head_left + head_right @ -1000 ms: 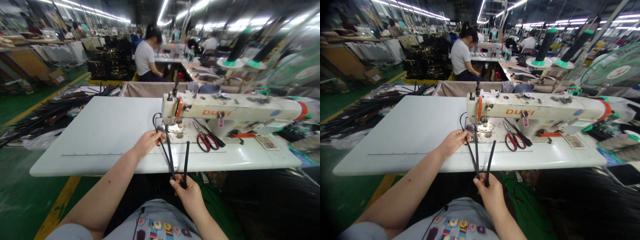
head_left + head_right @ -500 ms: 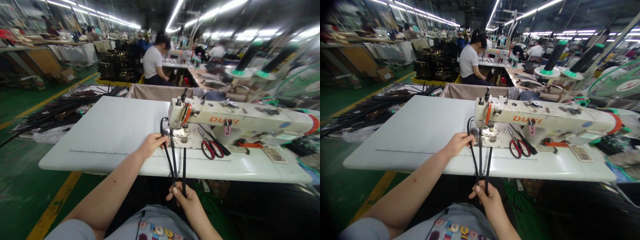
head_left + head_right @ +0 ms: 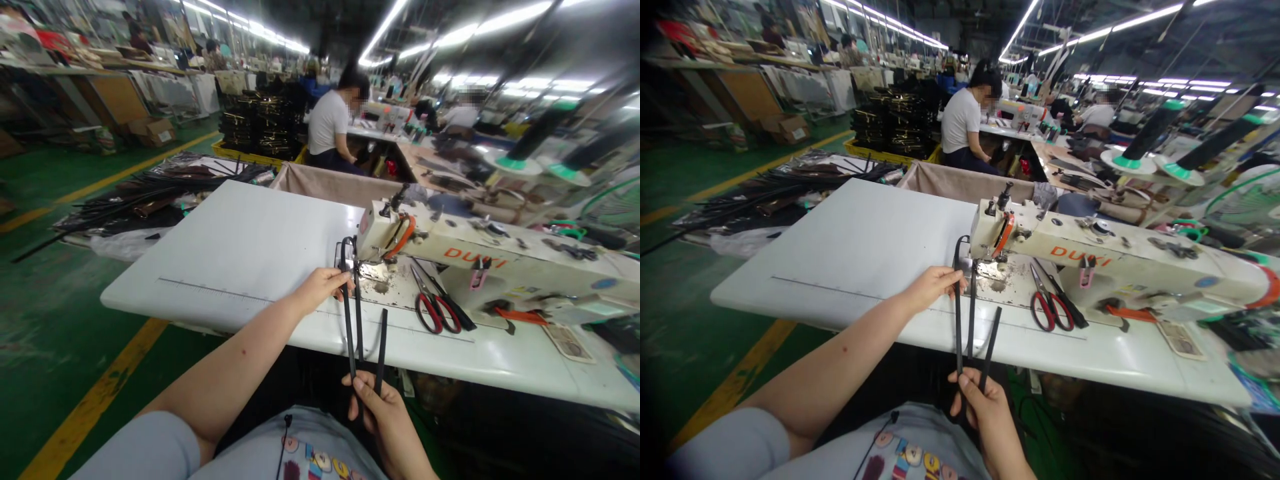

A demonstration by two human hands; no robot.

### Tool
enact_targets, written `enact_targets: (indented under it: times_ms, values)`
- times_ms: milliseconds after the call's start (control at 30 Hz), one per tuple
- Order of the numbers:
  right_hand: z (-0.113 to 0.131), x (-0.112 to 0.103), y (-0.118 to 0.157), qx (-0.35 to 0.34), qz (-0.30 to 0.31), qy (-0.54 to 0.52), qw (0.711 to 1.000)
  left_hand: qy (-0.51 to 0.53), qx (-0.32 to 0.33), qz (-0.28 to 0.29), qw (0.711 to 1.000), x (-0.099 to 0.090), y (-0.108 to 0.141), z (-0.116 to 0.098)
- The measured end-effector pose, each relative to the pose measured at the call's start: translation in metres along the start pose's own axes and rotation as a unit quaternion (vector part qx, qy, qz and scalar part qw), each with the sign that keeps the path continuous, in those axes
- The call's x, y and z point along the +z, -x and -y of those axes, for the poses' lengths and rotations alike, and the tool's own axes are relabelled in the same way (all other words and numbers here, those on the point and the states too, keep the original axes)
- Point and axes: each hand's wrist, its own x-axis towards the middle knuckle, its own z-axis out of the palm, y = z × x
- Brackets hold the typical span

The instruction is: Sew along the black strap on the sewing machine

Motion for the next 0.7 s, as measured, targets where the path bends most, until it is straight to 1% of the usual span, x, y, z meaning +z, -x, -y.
enact_targets:
  times_ms: [200,300,400,533,700]
  values:
    - [-0.005,-0.005,0.0,0.017,0.025,-0.024,0.999,-0.014,-0.013,-0.016,1.0,-0.004,-0.003,0.003]
    - [-0.006,-0.005,0.0,0.021,0.032,-0.027,0.999,-0.019,-0.013,-0.006,1.0,-0.005,-0.002,0.002]
    - [-0.005,-0.003,-0.001,0.027,0.035,-0.025,0.999,-0.025,0.005,0.002,1.0,-0.005,-0.001,0.001]
    - [-0.006,-0.003,-0.001,0.033,0.028,-0.016,0.999,-0.029,0.025,-0.024,0.999,-0.004,0.0,0.001]
    - [-0.012,-0.008,-0.003,0.033,0.015,-0.02,0.999,-0.035,0.032,-0.036,0.998,-0.003,0.001,0.0]
